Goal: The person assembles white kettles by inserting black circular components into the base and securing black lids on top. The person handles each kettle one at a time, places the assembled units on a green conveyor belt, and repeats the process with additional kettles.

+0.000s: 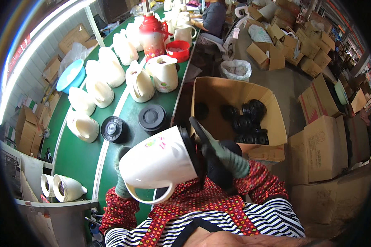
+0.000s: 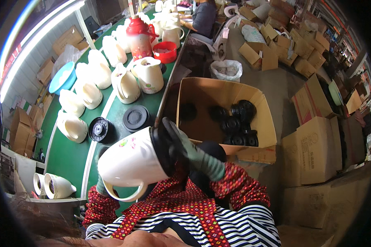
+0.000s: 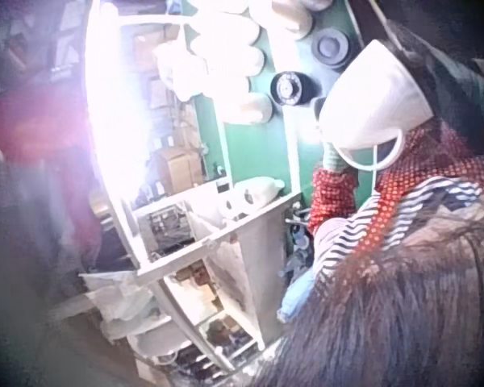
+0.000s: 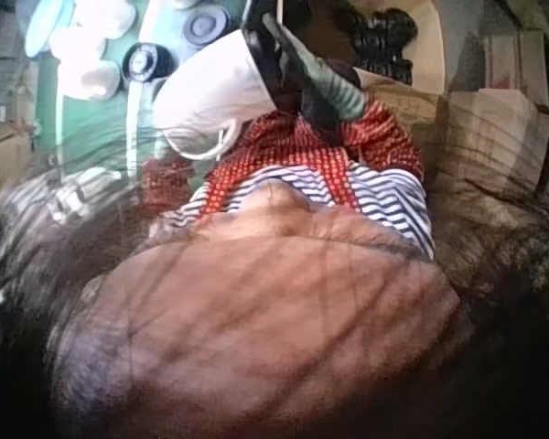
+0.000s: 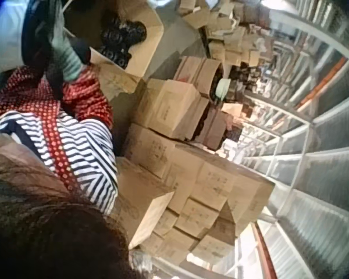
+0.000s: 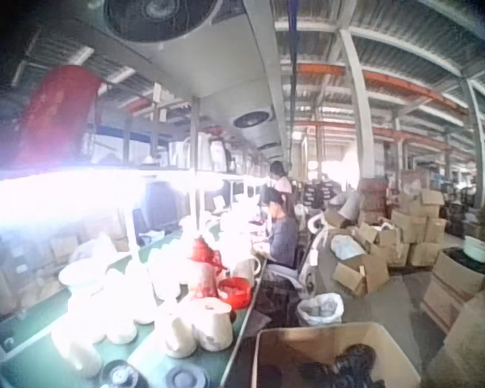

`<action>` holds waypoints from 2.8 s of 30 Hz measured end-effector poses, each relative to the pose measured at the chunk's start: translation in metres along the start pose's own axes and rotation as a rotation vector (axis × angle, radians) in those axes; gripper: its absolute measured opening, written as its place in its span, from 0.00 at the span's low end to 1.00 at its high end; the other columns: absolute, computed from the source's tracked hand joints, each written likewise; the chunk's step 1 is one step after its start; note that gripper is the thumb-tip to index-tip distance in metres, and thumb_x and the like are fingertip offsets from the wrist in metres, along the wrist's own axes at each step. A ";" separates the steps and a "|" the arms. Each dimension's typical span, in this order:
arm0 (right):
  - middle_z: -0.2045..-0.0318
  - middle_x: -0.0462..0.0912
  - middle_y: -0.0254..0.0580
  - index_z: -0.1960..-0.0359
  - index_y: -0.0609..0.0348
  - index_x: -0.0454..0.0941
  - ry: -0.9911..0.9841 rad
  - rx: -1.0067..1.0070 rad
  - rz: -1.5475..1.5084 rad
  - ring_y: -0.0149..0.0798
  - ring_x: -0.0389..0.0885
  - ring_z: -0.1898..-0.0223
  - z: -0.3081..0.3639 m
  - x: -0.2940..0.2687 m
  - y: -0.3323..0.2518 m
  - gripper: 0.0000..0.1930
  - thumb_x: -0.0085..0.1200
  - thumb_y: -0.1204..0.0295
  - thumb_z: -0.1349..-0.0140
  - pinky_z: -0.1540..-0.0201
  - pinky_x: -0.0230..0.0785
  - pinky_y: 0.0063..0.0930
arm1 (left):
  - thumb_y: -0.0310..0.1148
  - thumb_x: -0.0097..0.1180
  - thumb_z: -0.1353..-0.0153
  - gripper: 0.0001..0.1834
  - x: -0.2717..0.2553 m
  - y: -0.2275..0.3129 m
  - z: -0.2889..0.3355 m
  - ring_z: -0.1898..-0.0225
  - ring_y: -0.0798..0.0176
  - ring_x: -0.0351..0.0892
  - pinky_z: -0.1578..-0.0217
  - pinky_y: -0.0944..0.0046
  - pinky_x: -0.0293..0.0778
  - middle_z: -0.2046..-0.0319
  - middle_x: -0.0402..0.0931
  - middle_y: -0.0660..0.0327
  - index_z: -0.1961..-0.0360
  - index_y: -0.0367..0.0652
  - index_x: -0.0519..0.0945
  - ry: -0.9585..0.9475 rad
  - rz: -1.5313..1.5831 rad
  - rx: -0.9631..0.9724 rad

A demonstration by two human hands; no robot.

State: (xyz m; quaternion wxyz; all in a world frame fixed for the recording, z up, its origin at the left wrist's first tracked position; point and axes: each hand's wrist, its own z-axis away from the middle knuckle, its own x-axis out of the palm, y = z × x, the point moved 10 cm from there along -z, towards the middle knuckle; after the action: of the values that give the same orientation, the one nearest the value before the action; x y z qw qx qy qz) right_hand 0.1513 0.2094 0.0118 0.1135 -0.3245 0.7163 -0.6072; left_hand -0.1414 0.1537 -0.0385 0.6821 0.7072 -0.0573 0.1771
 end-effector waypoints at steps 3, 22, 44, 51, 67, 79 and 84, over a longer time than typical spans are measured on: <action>0.13 0.42 0.49 0.14 0.63 0.38 -0.102 -0.380 0.265 0.44 0.42 0.14 0.016 0.029 -0.025 0.52 0.60 0.53 0.26 0.16 0.30 0.39 | 0.37 0.59 0.26 0.15 0.022 -0.004 -0.001 0.50 0.53 0.86 0.46 0.53 0.82 0.49 0.84 0.52 0.45 0.38 0.81 -0.051 -0.235 0.007; 0.17 0.45 0.71 0.19 0.57 0.60 -0.221 -0.616 0.894 0.74 0.42 0.17 0.010 0.068 -0.095 0.57 0.66 0.35 0.43 0.18 0.38 0.63 | 0.37 0.72 0.47 0.23 0.040 -0.088 -0.012 0.56 0.49 0.80 0.55 0.55 0.77 0.57 0.78 0.54 0.52 0.41 0.80 -0.328 0.208 -0.303; 0.27 0.74 0.45 0.23 0.59 0.69 0.142 -0.321 0.532 0.44 0.72 0.29 0.007 -0.008 -0.052 0.30 0.54 0.59 0.21 0.24 0.58 0.42 | 0.47 0.65 0.41 0.35 0.126 -0.085 0.013 0.41 0.51 0.73 0.41 0.54 0.70 0.43 0.72 0.53 0.37 0.43 0.71 -0.405 0.206 -0.317; 0.43 0.84 0.49 0.30 0.49 0.76 -0.123 0.226 0.287 0.50 0.82 0.39 -0.048 -0.014 0.011 0.38 0.35 0.33 0.22 0.31 0.67 0.43 | 0.50 0.64 0.39 0.39 0.162 -0.053 0.041 0.36 0.51 0.70 0.37 0.53 0.67 0.39 0.70 0.52 0.32 0.44 0.68 -0.449 0.121 -0.218; 0.48 0.78 0.67 0.30 0.65 0.74 0.100 -0.173 0.928 0.63 0.80 0.48 0.002 0.046 -0.092 0.42 0.70 0.49 0.39 0.41 0.74 0.50 | 0.57 0.59 0.35 0.47 0.184 -0.009 0.038 0.26 0.52 0.65 0.26 0.53 0.62 0.29 0.65 0.51 0.21 0.45 0.61 -0.296 -0.196 0.153; 0.22 0.54 0.73 0.24 0.60 0.68 -0.274 -0.561 0.974 0.78 0.50 0.21 0.054 0.102 -0.129 0.57 0.76 0.40 0.52 0.23 0.44 0.75 | 0.55 0.63 0.30 0.37 0.138 -0.017 0.066 0.24 0.49 0.66 0.24 0.42 0.61 0.24 0.67 0.50 0.26 0.46 0.74 -0.378 -0.003 -0.325; 0.15 0.42 0.59 0.16 0.66 0.43 -0.020 -0.047 0.289 0.57 0.37 0.14 0.049 0.047 -0.068 0.58 0.68 0.49 0.34 0.16 0.31 0.50 | 0.46 0.60 0.26 0.29 0.052 -0.054 0.038 0.32 0.48 0.76 0.31 0.43 0.72 0.31 0.75 0.47 0.31 0.42 0.75 -0.217 0.041 -0.251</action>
State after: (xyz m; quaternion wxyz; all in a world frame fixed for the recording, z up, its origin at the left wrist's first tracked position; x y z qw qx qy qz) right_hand 0.1650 0.1389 0.0751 0.1991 -0.2264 0.7684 -0.5645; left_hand -0.0686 0.1286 -0.0730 0.7511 0.6301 -0.1668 0.1051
